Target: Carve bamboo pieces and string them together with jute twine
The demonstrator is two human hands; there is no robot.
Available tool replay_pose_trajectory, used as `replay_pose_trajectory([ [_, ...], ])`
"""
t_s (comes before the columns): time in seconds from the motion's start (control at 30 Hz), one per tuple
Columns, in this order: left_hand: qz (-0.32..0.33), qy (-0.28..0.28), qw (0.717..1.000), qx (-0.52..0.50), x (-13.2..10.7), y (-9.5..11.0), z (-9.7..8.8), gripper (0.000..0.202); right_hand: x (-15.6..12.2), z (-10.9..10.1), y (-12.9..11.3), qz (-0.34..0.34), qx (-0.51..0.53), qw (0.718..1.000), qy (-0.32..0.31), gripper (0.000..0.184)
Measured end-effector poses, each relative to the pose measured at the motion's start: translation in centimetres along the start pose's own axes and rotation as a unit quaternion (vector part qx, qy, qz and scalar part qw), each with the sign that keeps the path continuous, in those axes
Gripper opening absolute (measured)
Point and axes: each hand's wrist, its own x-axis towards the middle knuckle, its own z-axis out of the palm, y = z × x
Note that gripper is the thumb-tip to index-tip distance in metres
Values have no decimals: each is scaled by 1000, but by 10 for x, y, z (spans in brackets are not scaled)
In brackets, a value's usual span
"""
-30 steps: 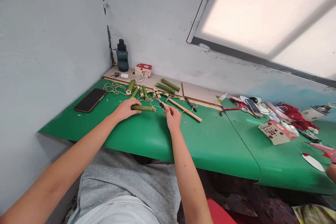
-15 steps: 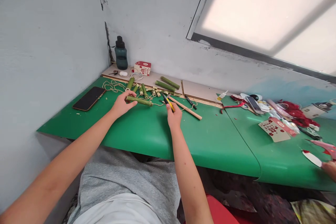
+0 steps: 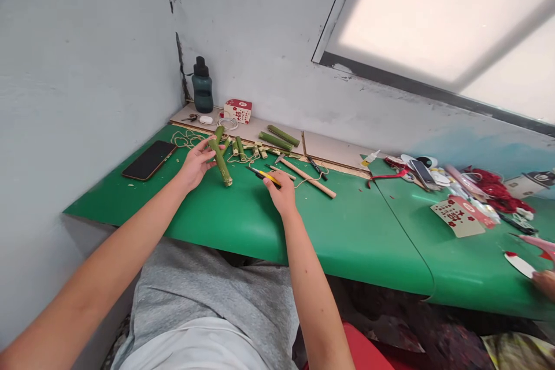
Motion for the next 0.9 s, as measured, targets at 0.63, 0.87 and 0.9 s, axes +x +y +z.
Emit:
replay_pose_trajectory([
  [0.63, -87, -58, 994, -10, -4, 3, 5, 48, -6, 13, -20, -118, -115, 976, -143, 22],
  [0.87, -85, -56, 995, -10, -5, 4, 6, 48, -7, 14, -24, -118, -154, 969, -153, 17],
  [0.9, -85, -56, 995, -10, -5, 4, 6, 48, -7, 15, -24, -119, -157, 967, -159, 17],
])
